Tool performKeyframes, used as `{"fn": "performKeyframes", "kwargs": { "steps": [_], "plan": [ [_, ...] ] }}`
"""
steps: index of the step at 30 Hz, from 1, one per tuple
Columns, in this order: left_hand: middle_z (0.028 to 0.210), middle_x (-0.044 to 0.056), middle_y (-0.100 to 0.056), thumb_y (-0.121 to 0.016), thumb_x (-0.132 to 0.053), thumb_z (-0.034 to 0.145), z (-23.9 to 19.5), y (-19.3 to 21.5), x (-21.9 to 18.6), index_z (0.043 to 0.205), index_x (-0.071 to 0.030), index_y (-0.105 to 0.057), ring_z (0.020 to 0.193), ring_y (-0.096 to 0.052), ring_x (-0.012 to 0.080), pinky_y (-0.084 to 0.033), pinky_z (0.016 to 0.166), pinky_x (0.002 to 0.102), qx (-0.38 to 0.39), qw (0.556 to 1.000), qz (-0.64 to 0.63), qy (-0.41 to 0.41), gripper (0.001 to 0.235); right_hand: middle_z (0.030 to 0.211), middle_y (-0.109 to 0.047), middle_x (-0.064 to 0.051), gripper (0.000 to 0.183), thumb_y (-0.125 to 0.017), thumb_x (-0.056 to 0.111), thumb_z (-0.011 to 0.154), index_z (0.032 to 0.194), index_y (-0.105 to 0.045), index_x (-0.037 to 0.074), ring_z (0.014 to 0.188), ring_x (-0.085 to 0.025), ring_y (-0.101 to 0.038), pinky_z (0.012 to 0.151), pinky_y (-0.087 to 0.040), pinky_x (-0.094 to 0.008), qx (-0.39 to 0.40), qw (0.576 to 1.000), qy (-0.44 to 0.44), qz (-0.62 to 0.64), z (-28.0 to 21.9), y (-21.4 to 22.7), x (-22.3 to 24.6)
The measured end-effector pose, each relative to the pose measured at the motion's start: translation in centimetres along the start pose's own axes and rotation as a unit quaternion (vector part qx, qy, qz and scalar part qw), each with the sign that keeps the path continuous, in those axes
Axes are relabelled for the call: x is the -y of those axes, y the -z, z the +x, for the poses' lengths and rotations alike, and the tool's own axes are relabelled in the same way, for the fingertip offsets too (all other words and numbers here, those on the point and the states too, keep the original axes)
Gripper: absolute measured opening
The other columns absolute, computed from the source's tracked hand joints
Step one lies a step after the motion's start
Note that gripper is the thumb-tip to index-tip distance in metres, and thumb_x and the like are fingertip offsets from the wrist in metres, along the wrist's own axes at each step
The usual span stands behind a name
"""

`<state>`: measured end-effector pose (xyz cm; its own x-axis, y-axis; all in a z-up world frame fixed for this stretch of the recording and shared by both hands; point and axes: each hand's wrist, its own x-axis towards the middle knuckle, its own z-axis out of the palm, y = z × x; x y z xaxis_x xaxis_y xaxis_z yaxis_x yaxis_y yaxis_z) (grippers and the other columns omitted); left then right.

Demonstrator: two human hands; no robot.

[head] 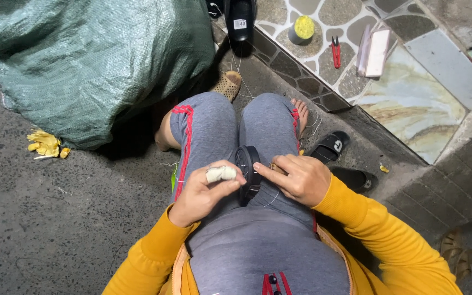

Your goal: The person sits on a low stool and sews a black shoe held between their legs using a needle and white thread. They repeatedly push the needle through the shoe sole and pull the thread tight to secure the stitches.

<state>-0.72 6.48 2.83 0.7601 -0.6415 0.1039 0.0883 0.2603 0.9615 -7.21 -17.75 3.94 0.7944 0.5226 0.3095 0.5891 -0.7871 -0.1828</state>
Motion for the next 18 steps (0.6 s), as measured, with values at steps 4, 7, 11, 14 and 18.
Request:
{"fn": "performKeyframes", "kwargs": {
  "steps": [4, 7, 11, 14, 18],
  "plan": [
    [0.082, 0.008, -0.069, -0.066, -0.006, 0.087, 0.9, -0.4, -0.2, 0.089, -0.006, -0.074, 0.072, -0.067, 0.0242, -0.053, 0.069, 0.032, -0.05, 0.984, 0.168, -0.031, 0.008, 0.087, -0.055, -0.005, 0.037, -0.036, 0.023, 0.1, 0.123, -0.064, 0.021, 0.066, -0.017, -0.057, 0.056, -0.049, -0.027, 0.007, 1.0, -0.005, 0.004, -0.3, 0.0, 0.0],
    [0.081, 0.01, -0.068, -0.067, -0.001, 0.083, 0.7, -0.7, 1.0, 0.089, -0.005, -0.072, 0.071, -0.067, 0.0301, -0.054, 0.069, 0.036, -0.072, 0.963, 0.26, -0.031, 0.009, 0.086, -0.055, -0.006, 0.038, -0.035, 0.024, 0.1, 0.123, -0.064, 0.02, 0.066, -0.018, -0.057, 0.057, -0.049, -0.028, 0.013, 1.0, -0.003, 0.017, -0.4, -0.1, -0.2],
    [0.067, 0.009, -0.065, -0.072, 0.001, 0.074, 0.2, -0.4, 2.0, 0.096, -0.005, -0.069, 0.056, -0.058, 0.0217, -0.049, 0.055, 0.034, -0.04, 0.977, 0.186, 0.098, 0.023, 0.078, -0.052, -0.006, 0.035, -0.04, 0.023, 0.098, 0.124, -0.064, 0.02, 0.061, -0.021, -0.057, 0.052, -0.049, -0.03, 0.041, 0.997, -0.012, 0.061, -0.1, 1.5, -0.7],
    [0.067, 0.007, -0.067, -0.073, -0.003, 0.074, 0.9, -0.6, 1.3, 0.098, -0.007, -0.069, 0.055, -0.058, 0.0177, -0.049, 0.053, 0.03, -0.028, 0.976, 0.18, 0.119, 0.025, 0.071, -0.053, -0.006, 0.034, -0.046, 0.025, 0.094, 0.125, -0.062, 0.025, 0.055, -0.025, -0.06, 0.047, -0.051, -0.037, 0.123, 0.988, -0.031, 0.082, 0.2, 5.1, -1.5],
    [0.078, 0.012, -0.063, -0.064, -0.027, 0.09, 0.8, -0.2, 2.7, 0.094, -0.005, -0.065, 0.071, -0.061, 0.0312, -0.046, 0.064, 0.041, 0.039, 0.908, 0.417, -0.026, 0.022, 0.072, -0.057, 0.005, 0.047, -0.047, 0.043, 0.091, 0.137, -0.038, 0.052, 0.04, -0.018, -0.049, 0.028, -0.045, -0.036, 0.346, 0.929, -0.122, 0.06, -5.0, 9.0, -5.6]
  ]
}}
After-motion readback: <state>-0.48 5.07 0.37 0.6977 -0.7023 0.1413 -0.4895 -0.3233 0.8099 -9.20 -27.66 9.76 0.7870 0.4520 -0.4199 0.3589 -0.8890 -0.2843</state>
